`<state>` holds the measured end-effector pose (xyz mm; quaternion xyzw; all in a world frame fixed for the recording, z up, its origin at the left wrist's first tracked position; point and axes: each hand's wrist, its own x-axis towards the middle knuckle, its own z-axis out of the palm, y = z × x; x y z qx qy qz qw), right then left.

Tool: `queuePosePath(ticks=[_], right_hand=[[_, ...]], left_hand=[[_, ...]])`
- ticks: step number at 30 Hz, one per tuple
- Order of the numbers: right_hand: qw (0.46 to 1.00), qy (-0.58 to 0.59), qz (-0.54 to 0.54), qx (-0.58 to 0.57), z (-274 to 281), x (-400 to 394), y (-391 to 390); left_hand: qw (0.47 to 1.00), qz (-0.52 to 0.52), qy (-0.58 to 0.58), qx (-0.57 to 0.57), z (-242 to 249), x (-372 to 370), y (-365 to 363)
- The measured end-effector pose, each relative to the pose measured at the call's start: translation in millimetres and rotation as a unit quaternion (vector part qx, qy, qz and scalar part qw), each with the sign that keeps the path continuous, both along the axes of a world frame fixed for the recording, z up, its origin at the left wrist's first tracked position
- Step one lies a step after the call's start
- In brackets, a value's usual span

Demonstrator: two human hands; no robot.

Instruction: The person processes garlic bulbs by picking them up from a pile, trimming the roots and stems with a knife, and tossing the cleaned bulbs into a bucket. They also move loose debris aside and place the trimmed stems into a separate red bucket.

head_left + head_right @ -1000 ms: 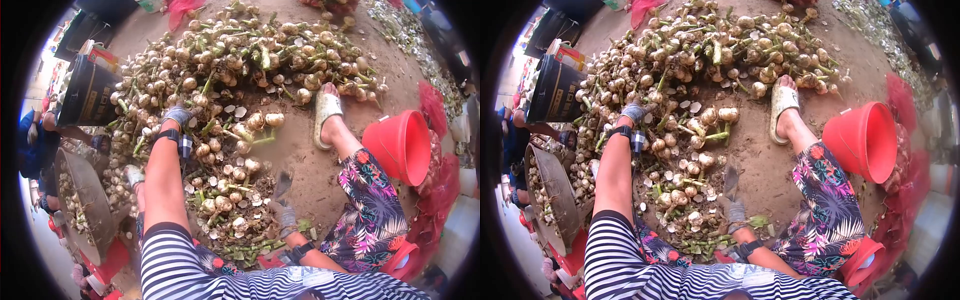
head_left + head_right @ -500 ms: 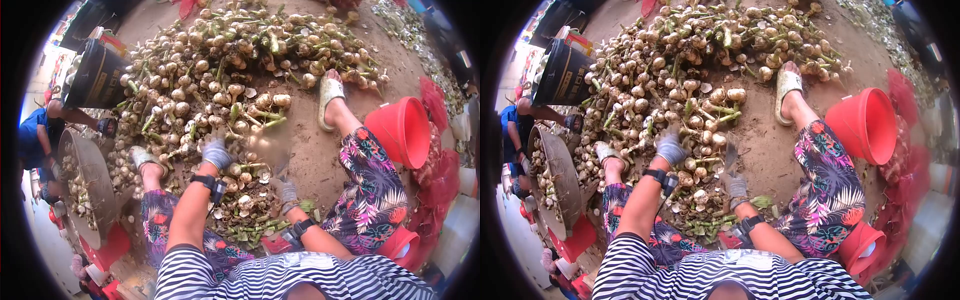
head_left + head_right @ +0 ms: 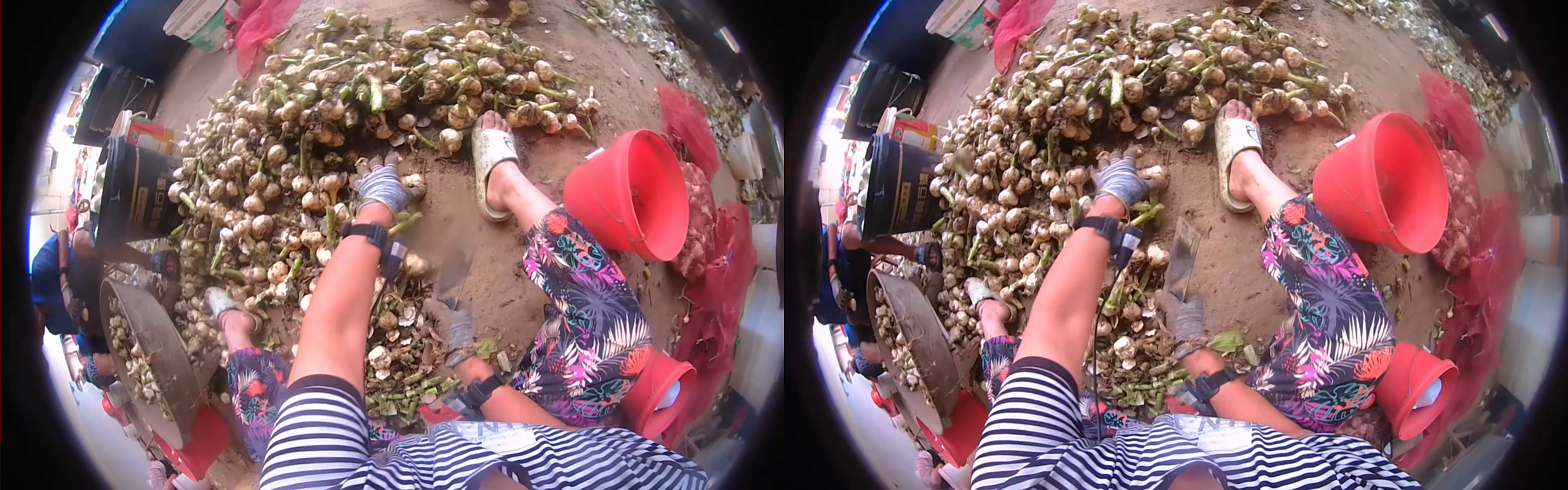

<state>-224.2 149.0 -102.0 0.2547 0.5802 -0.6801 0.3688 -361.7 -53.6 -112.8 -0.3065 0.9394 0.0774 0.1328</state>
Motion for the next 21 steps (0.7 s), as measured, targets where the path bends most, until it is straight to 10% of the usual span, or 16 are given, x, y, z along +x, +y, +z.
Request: queuePosePath(ticks=[3,12,14,15,19,21], right_hand=[[1.000,0.007,0.022,0.021,-16,6,0],[0.994,0.042,0.093,0.028,11,3,-1],[0.988,0.111,0.097,0.033,12,6,-2],[0.977,0.185,0.099,0.038,13,8,-3],[0.916,0.299,0.254,0.082,30,5,-9],[0.832,0.431,0.333,0.101,10,16,-18]], left_hand=[[0.981,0.025,-0.127,0.145,-45,-16,-9],[0.993,0.021,-0.071,0.087,-13,134,37],[0.942,0.052,0.217,0.249,-16,167,32],[0.812,0.140,0.340,0.453,18,169,43],[0.878,0.033,0.357,0.316,82,215,32],[0.820,0.080,0.365,0.433,109,242,37]])
